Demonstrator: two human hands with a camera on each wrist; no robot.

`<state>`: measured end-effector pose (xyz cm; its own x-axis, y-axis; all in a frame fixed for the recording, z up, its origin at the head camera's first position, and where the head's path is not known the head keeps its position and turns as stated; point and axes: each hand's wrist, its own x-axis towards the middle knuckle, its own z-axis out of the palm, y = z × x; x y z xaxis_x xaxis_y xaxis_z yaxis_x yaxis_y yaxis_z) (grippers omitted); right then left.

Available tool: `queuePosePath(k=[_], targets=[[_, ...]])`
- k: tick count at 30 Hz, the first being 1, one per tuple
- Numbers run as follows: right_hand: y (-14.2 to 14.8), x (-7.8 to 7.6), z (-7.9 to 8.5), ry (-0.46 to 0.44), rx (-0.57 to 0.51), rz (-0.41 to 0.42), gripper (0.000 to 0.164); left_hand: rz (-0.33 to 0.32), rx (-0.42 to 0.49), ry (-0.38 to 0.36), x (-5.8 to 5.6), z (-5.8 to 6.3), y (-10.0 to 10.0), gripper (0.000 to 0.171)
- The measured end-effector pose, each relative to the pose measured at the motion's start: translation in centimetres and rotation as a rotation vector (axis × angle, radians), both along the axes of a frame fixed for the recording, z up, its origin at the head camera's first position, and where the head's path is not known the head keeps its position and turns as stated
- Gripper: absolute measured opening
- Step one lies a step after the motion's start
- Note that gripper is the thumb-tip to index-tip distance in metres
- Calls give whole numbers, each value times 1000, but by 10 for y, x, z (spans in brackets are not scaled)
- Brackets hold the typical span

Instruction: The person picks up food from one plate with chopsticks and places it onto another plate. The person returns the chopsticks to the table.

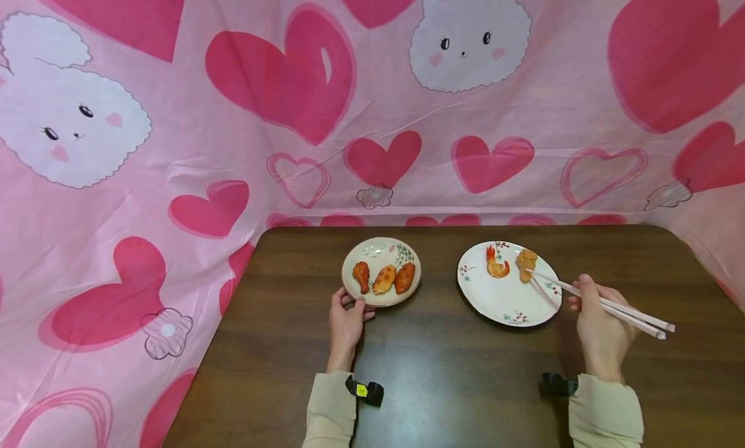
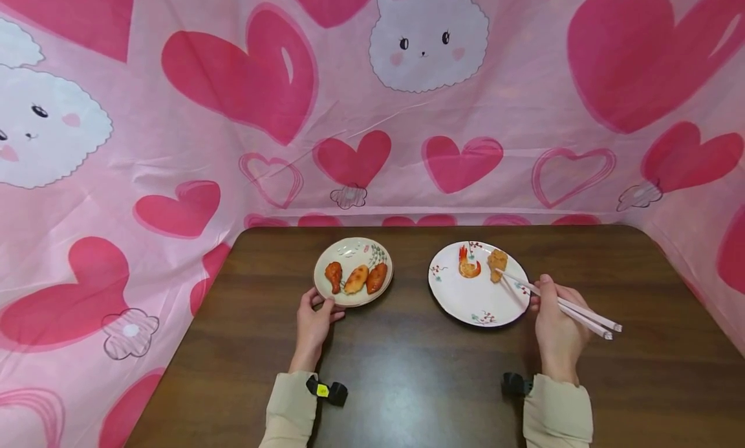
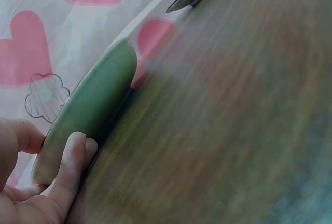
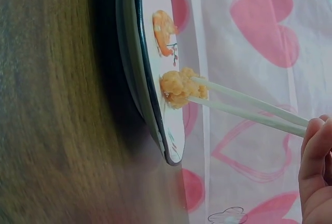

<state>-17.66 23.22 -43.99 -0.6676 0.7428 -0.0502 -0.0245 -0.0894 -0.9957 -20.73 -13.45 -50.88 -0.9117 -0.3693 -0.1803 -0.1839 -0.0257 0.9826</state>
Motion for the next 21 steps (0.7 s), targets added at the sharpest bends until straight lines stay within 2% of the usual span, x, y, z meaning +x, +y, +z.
queuePosePath(k=[9, 17, 21], targets=[[-1, 0, 2, 47, 8, 5, 22, 2, 12, -2, 0, 1, 0, 48], [-3, 0, 3, 115, -28, 4, 23, -11, 8, 12, -1, 2, 0, 47], [-8, 2, 9, 105, -39, 24, 24, -15, 6, 12, 1, 2, -1, 48]])
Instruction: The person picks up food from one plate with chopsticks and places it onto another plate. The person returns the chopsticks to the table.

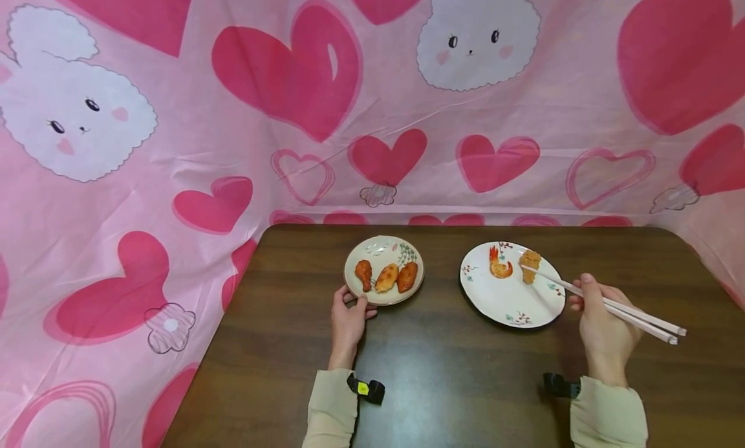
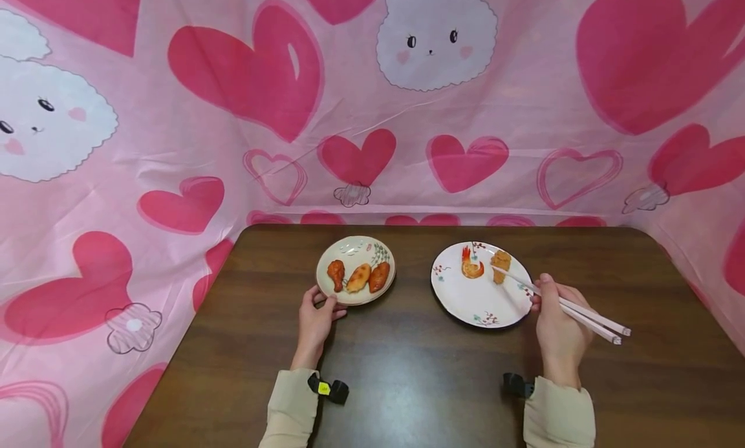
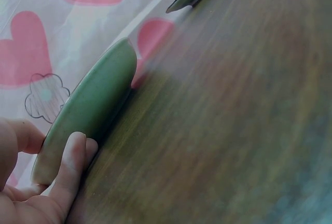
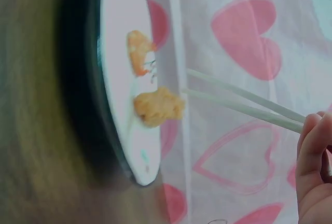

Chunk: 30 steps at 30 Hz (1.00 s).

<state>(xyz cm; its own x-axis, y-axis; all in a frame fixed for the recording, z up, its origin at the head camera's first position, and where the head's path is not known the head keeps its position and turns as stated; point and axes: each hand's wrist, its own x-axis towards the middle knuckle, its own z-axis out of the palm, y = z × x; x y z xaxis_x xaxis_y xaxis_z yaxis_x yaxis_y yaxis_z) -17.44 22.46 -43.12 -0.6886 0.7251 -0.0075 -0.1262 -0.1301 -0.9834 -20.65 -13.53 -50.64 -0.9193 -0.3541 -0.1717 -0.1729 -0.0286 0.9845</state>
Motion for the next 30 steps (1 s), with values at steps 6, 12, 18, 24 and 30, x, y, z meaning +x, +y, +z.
queuePosePath(k=[6, 12, 18, 24, 30], targets=[[-14, -1, 7, -62, 138, 23, 21, 6, 0, -1, -1, 1, -3, 47], [-40, -6, 4, -106, 358, 101, 26, 15, 7, 16, -3, 4, -5, 48], [-53, -25, -40, -99, 522, 214, 29, 5, 7, 18, -2, 5, -3, 49], [-70, -37, -80, 84, 482, 407, 25, 3, 11, 16, 1, -3, -1, 48], [-105, -50, -95, 114, 485, 442, 27, -1, 18, 25, 1, -3, 2, 49]])
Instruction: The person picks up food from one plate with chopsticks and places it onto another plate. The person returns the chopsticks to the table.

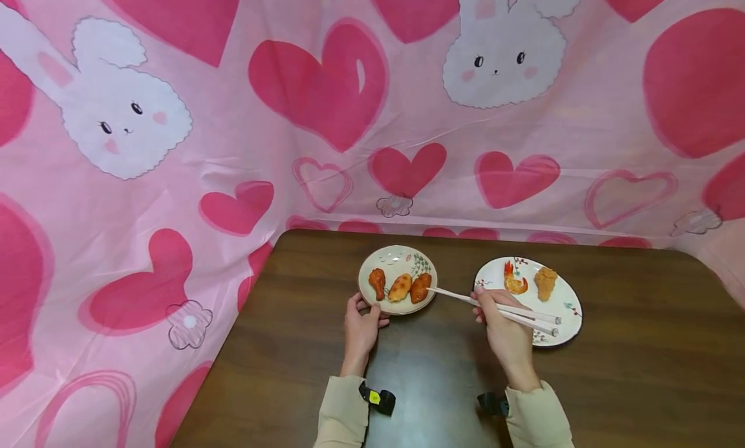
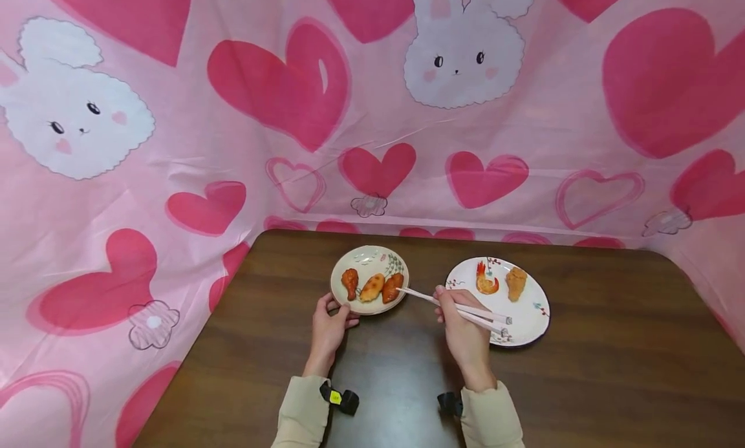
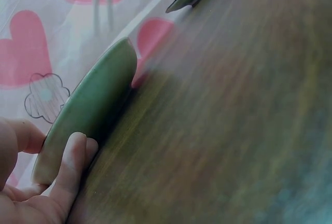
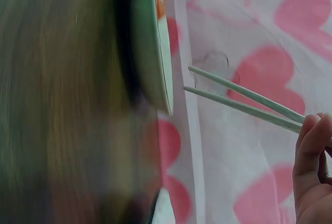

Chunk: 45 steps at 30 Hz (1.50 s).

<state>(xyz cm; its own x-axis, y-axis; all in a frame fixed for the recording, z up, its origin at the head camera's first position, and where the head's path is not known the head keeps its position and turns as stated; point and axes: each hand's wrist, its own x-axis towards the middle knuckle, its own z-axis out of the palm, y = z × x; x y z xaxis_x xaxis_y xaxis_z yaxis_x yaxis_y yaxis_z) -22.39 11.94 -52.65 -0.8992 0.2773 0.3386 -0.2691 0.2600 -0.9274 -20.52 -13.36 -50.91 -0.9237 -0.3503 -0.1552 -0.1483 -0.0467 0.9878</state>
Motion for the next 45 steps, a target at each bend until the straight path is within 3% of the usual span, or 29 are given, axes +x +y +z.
queuePosePath(k=[4, 7, 10, 22, 28, 36, 45], targets=[[-32, 15, 37, -1, -32, 73, 27, -9, 4, 1, 0, 1, 1, 50], [-56, 28, 69, -50, -39, 92, 30, -7, 5, -4, 1, 2, 2, 50], [-72, 32, 82, -115, -41, 107, 31, -3, -1, -7, 1, 3, 2, 49], [-105, 25, 76, -132, -65, 179, 26, 7, -12, 3, 0, -3, 3, 47], [-111, 21, 74, -181, -103, 159, 23, 6, -12, 2, 0, -2, 3, 47], [-119, 18, 69, -172, -94, 119, 24, 13, -8, 0, 1, 0, 2, 47], [-126, 15, 69, -162, 1, 107, 31, 16, -11, 7, 0, 0, 0, 47]])
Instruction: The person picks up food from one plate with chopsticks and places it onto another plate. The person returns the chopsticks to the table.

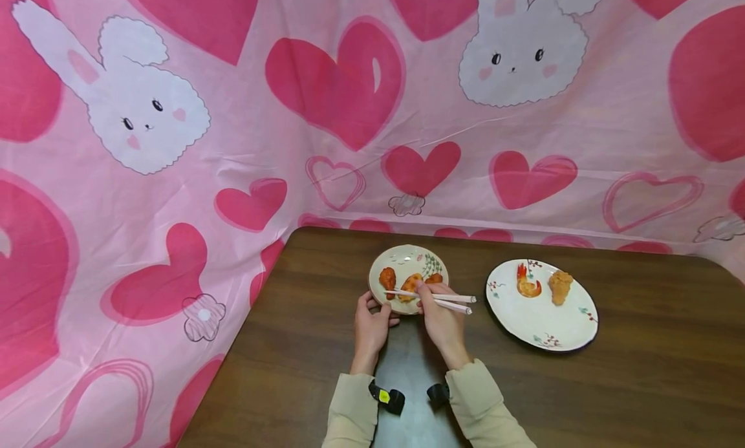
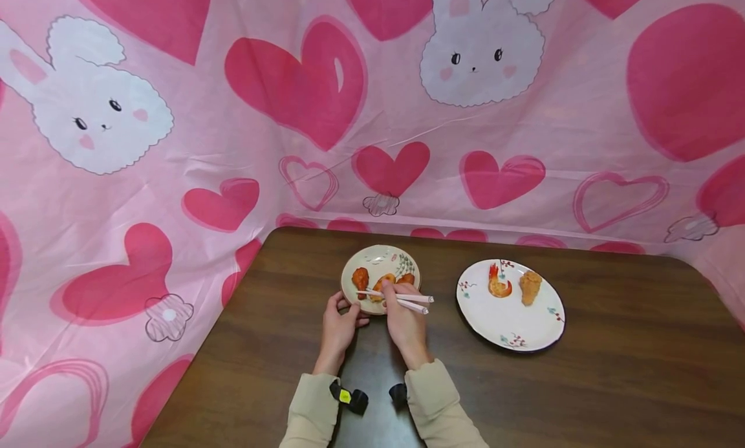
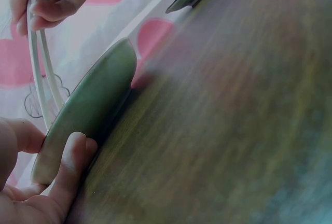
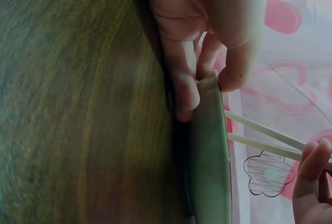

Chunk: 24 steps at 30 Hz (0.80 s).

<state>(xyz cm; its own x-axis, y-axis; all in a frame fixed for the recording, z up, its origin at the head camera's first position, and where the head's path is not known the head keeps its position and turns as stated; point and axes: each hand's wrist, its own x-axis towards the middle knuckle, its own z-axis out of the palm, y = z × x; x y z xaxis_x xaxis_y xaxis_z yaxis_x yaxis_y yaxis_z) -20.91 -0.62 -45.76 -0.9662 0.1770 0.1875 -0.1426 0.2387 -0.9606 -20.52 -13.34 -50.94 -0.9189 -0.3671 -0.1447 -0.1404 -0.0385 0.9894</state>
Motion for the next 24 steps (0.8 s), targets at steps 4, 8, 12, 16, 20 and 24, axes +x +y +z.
queuePosePath(k=[4, 8, 12, 16, 20, 24], targets=[[-1, 0, -1, 46, 38, 17, 34, -3, 2, 7, 0, 0, 0, 48], [-1, 1, -6, 182, 66, 56, 29, -10, 5, 3, 8, 19, 2, 48], [0, 3, -9, 336, 120, 102, 19, -16, 4, -1, 14, 34, 5, 48], [1, 4, -11, 470, 189, 123, 14, -20, -2, 2, 13, 33, 4, 48], [2, 4, -14, 558, 210, 136, 9, -12, 11, 5, 8, 22, 2, 49], [3, 3, -15, 643, 207, 147, 6, -2, 17, 12, 2, 7, 0, 49]])
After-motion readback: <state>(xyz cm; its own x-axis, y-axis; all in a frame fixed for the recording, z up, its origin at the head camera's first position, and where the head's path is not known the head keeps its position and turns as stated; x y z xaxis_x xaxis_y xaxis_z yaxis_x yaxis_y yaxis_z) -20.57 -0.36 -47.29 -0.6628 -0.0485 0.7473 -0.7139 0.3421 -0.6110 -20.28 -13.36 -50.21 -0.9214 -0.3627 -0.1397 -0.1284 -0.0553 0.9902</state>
